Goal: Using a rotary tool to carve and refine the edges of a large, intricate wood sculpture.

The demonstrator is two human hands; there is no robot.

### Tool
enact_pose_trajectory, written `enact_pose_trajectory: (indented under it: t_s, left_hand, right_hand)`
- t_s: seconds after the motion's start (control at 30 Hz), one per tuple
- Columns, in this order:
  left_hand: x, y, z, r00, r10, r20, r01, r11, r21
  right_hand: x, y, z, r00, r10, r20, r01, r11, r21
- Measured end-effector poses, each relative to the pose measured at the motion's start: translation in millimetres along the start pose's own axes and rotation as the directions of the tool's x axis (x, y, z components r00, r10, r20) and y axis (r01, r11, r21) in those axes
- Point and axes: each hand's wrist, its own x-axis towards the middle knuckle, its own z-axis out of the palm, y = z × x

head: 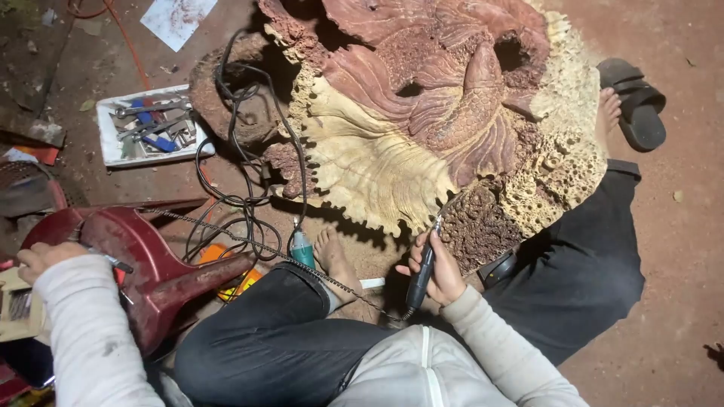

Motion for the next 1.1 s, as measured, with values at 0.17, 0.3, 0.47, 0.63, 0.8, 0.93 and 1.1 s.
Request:
enact_pose_trajectory:
  t_s: [0.17, 0.3, 0.47, 0.63, 0.8, 0.93, 1.1]
  left_hand:
    - [-6, 0, -6, 0.972, 0.017, -0.235, -0.004, 0.998, 0.058]
    - [8, 6, -8, 0.998, 0.019, 0.067, -0.016, 0.999, -0.042]
    - [10, 5, 12, 0.978, -0.053, -0.201, 0.047, 0.998, -0.038]
    - [24, 10, -2, 0.993, -0.051, 0.102, 0.054, 0.998, -0.029]
    - [25, 9, 8, 0.993, -0.103, -0.055, 0.102, 0.994, -0.026]
    - [12, 15, -15, 0.999, -0.04, -0.013, 0.039, 0.998, -0.057]
    - [-60, 68, -238, 0.954, 0.298, 0.019, -0.254, 0.844, -0.472]
  right_hand:
    - [1, 4, 1, 0.998, 0.013, -0.061, -0.014, 1.0, -0.013]
    - [7, 10, 2, 0.999, 0.026, -0.047, -0.025, 0.999, 0.034]
    - [14, 23, 4, 0.991, 0.067, -0.119, -0.065, 0.998, 0.026]
    - [20, 25, 12, 0.981, 0.099, -0.168, -0.093, 0.995, 0.041]
    - [28, 29, 11, 0.98, 0.114, -0.163, -0.105, 0.993, 0.061]
    - [30, 28, 9, 0.983, 0.12, -0.141, -0.114, 0.992, 0.051]
    - [34, 31, 8, 0.975, 0.111, -0.193, -0.098, 0.992, 0.076]
